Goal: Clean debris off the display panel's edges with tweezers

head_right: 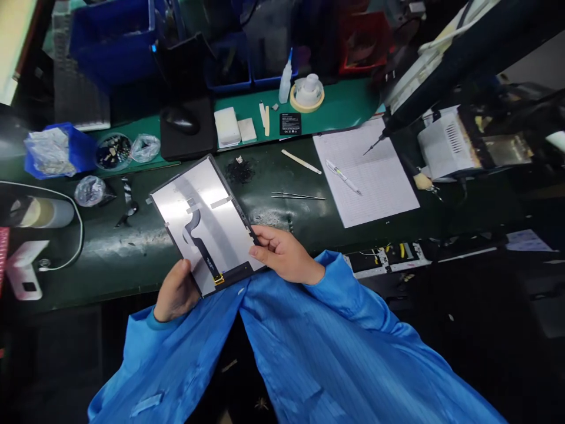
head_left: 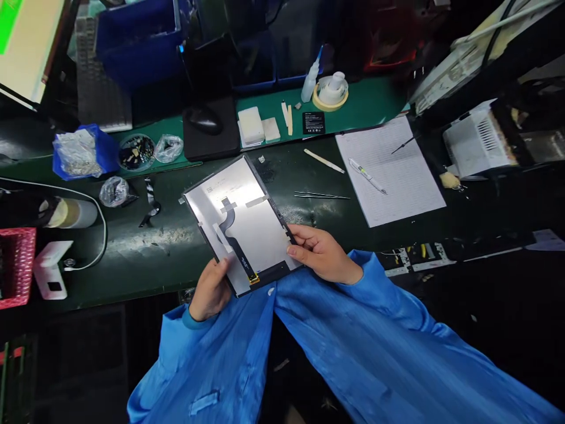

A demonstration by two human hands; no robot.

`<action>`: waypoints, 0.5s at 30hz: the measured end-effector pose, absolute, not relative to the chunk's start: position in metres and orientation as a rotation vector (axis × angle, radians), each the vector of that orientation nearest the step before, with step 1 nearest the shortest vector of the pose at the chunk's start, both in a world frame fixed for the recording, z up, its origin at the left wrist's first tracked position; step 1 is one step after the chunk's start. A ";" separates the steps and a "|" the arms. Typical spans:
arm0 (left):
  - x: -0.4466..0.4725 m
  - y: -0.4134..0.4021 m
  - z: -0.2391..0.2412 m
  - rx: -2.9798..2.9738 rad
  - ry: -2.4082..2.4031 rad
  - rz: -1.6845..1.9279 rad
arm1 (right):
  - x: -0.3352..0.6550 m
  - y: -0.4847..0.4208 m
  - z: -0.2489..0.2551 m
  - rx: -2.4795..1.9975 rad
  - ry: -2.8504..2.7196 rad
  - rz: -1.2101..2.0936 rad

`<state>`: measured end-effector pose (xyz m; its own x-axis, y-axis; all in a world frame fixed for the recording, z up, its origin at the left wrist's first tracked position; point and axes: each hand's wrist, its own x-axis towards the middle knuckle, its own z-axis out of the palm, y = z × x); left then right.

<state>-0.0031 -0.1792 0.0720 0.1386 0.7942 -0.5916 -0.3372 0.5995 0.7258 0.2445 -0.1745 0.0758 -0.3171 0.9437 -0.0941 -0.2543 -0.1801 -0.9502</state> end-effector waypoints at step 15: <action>-0.004 -0.175 0.073 0.410 1.280 1.007 | 0.254 -0.185 0.089 -1.074 -0.991 1.858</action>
<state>-0.0037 -0.1754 0.0733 -0.0425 0.8023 -0.5954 -0.3899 0.5353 0.7493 0.2542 -0.1850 0.0894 -0.3588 0.8777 -0.3176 -0.2250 -0.4115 -0.8832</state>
